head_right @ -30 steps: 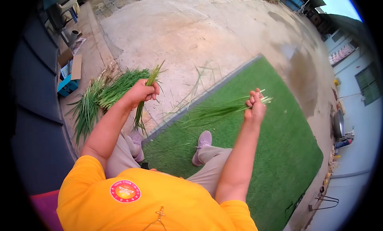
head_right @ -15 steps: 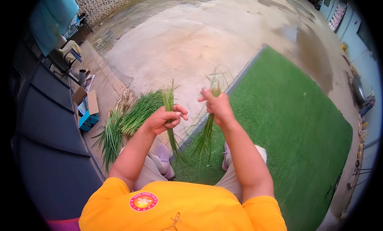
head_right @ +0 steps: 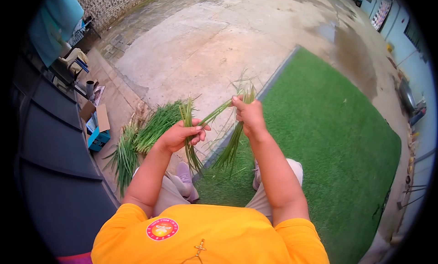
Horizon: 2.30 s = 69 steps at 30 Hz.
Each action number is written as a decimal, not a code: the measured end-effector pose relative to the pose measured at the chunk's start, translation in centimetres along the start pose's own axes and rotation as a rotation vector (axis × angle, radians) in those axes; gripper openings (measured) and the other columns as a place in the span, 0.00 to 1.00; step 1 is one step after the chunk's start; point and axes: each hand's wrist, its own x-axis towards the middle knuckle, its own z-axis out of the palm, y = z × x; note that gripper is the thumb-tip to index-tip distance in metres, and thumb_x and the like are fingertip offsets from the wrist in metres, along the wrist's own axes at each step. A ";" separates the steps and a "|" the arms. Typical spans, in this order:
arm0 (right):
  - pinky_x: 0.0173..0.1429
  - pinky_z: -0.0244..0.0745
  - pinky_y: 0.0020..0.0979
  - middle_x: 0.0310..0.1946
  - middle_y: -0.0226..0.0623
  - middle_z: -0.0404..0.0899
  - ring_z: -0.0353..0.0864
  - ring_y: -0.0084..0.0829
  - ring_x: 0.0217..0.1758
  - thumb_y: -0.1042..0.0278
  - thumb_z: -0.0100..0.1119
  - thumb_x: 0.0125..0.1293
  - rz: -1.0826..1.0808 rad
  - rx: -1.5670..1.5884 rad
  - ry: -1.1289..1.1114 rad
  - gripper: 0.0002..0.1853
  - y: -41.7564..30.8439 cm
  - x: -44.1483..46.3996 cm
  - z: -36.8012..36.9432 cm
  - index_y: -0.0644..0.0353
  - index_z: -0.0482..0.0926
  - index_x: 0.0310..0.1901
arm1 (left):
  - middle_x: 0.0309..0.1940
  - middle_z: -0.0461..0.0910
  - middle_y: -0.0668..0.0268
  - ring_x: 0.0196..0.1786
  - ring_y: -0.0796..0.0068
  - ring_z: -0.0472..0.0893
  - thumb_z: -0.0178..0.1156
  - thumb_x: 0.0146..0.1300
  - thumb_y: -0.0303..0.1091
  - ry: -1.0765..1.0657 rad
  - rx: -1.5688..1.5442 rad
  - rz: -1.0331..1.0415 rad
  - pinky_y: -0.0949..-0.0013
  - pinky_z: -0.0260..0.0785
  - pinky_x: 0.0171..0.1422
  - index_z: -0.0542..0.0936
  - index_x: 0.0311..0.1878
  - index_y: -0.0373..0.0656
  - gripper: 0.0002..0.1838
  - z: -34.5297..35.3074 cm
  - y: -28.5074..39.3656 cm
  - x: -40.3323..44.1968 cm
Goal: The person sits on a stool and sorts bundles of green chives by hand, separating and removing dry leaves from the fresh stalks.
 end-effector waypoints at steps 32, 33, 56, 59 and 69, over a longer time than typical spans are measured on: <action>0.17 0.50 0.16 0.23 0.28 0.71 0.54 0.12 0.15 0.71 0.56 0.60 -0.163 0.059 0.084 0.05 -3.3 -0.1 -4.2 0.60 0.71 0.35 | 0.34 0.80 0.65 0.22 0.86 0.67 0.52 0.56 0.27 0.505 0.141 0.262 0.81 0.61 0.28 0.77 0.41 0.37 0.10 -1.9 1.9 0.1; 0.17 0.51 0.16 0.23 0.28 0.70 0.55 0.12 0.15 0.71 0.57 0.59 -0.139 0.060 0.048 0.06 -3.0 -0.2 -3.8 0.60 0.70 0.35 | 0.35 0.80 0.66 0.22 0.87 0.66 0.53 0.57 0.27 0.451 0.122 0.275 0.82 0.60 0.27 0.77 0.41 0.38 0.09 -0.8 2.0 0.6; 0.16 0.46 0.17 0.18 0.24 0.67 0.54 0.12 0.13 0.74 0.57 0.58 0.106 -0.141 -0.196 0.04 -0.8 -2.4 -0.8 0.60 0.70 0.30 | 0.24 0.76 0.71 0.22 0.87 0.68 0.60 0.54 0.27 0.072 0.052 0.132 0.83 0.60 0.26 0.78 0.38 0.38 0.08 2.1 0.2 3.5; 0.16 0.46 0.18 0.19 0.25 0.68 0.54 0.12 0.13 0.74 0.56 0.59 0.114 -0.164 -0.213 0.04 -0.8 -2.4 -0.7 0.60 0.70 0.30 | 0.25 0.76 0.71 0.22 0.88 0.68 0.60 0.53 0.27 0.049 0.044 0.147 0.83 0.60 0.27 0.78 0.38 0.38 0.08 1.7 0.2 3.2; 0.15 0.47 0.16 0.23 0.34 0.74 0.54 0.12 0.13 0.75 0.54 0.59 0.137 -0.232 -0.248 0.03 -0.4 -2.2 -0.8 0.60 0.70 0.31 | 0.23 0.74 0.71 0.25 0.85 0.70 0.58 0.51 0.24 0.084 0.164 0.191 0.81 0.62 0.29 0.77 0.37 0.37 0.08 0.9 0.0 3.2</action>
